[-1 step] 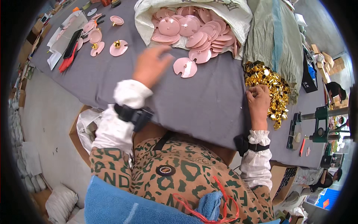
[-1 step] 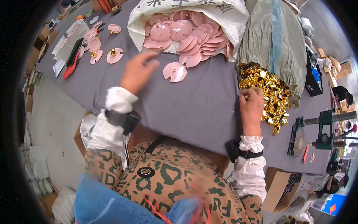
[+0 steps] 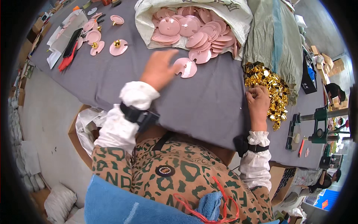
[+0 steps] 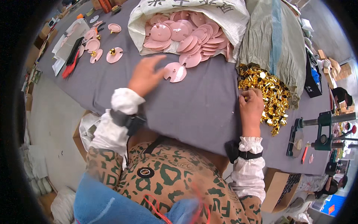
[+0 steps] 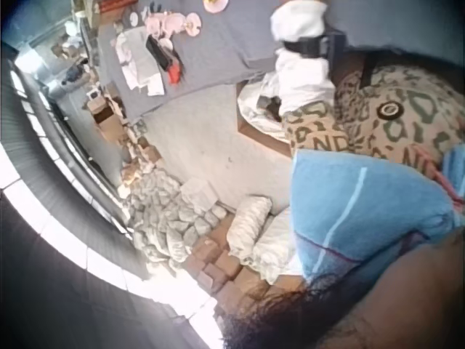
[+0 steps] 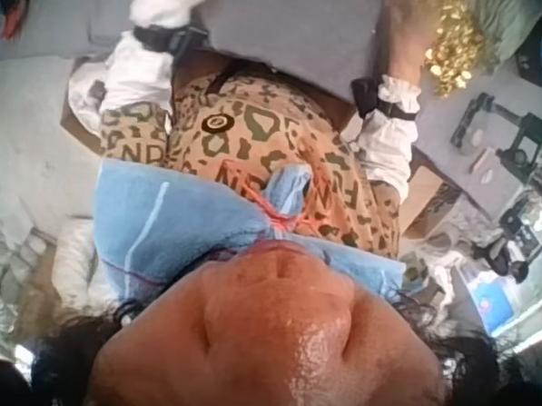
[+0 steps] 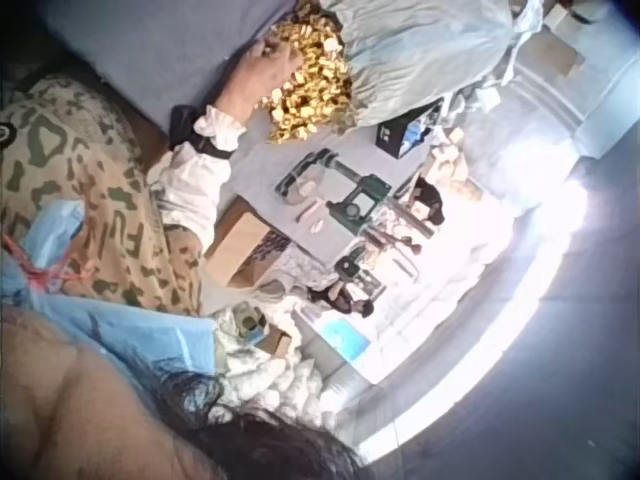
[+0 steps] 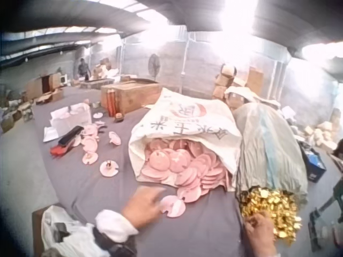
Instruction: Manually assembling small gold-colored components onto pink circular plastic bases.
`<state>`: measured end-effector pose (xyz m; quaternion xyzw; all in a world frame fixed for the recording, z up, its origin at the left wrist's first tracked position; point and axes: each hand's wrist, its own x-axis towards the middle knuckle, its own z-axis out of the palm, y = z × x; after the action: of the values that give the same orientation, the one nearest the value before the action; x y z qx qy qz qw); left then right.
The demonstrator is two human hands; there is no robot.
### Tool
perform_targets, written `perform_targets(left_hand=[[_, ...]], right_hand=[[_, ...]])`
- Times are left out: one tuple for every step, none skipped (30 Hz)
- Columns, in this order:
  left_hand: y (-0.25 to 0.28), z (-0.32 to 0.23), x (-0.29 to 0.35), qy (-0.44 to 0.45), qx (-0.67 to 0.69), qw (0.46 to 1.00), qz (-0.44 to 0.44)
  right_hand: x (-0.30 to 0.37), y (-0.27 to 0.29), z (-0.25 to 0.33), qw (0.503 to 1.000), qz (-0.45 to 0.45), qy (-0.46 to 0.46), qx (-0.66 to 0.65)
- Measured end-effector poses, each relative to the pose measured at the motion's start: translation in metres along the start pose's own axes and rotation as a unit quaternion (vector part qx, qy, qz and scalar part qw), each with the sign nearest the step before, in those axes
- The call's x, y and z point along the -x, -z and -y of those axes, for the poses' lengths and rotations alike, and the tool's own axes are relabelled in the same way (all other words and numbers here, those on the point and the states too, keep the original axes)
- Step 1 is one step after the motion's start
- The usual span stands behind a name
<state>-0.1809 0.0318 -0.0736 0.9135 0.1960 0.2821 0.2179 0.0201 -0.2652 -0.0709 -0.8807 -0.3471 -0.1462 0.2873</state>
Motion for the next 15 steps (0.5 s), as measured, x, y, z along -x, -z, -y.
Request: perform_targets(left_hand=[[-0.014, -0.006, 0.002, -0.019, -0.027, 0.999, 0.028], [-0.021, -0.010, 0.002, -0.038, -0.056, 0.996, 0.055], [-0.023, -0.013, 0.003, -0.037, -0.055, 0.996, 0.054], [-0.025, -0.015, 0.004, -0.033, -0.061, 0.997, 0.038], [-0.026, -0.016, 0.005, -0.031, -0.067, 0.997, 0.023], [-0.027, -0.013, 0.005, -0.031, -0.067, 0.997, 0.023], [-0.029, -0.008, 0.004, 0.058, 0.071, 0.995, 0.033], [-0.032, -0.007, 0.002, 0.142, 0.209, 0.967, 0.043], [-0.023, -0.022, 0.001, 0.141, 0.210, 0.966, 0.046], [-0.012, -0.040, 0.004, 0.199, 0.348, 0.912, 0.082], [-0.005, -0.057, 0.007, 0.252, 0.478, 0.833, 0.117], [-0.006, -0.066, 0.012, 0.252, 0.481, 0.831, 0.119], [-0.008, -0.074, 0.016, 0.253, 0.518, 0.809, 0.118], [-0.008, -0.082, 0.020, 0.254, 0.553, 0.785, 0.115], [-0.008, -0.091, 0.023, 0.250, 0.560, 0.782, 0.116]], right_hand=[[0.001, 0.000, -0.003, 0.999, 0.021, -0.032, -0.002], [0.001, 0.000, -0.003, 0.997, 0.040, -0.065, -0.005], [0.002, 0.001, -0.001, 0.996, 0.034, -0.077, -0.037], [0.002, 0.003, 0.001, 0.996, 0.035, -0.075, -0.036], [0.003, 0.006, 0.005, 0.996, 0.033, -0.077, -0.032], [0.004, 0.008, 0.007, 0.996, 0.032, -0.078, -0.029], [0.005, 0.008, 0.005, 0.996, 0.032, -0.079, -0.028], [0.006, 0.007, 0.000, 0.999, 0.022, -0.035, -0.007], [0.006, 0.007, -0.006, 1.000, 0.012, 0.008, 0.014], [0.006, 0.007, -0.007, 1.000, 0.012, 0.004, 0.017], [0.007, 0.009, -0.007, 0.999, 0.024, -0.032, -0.009], [0.008, 0.011, -0.004, 0.997, 0.036, -0.065, -0.035], [0.010, 0.015, 0.004, 0.997, 0.037, -0.067, -0.031], [0.011, 0.020, 0.018, 0.990, 0.042, -0.098, -0.096], [0.012, 0.024, 0.031, 0.977, 0.046, -0.129, -0.161]])
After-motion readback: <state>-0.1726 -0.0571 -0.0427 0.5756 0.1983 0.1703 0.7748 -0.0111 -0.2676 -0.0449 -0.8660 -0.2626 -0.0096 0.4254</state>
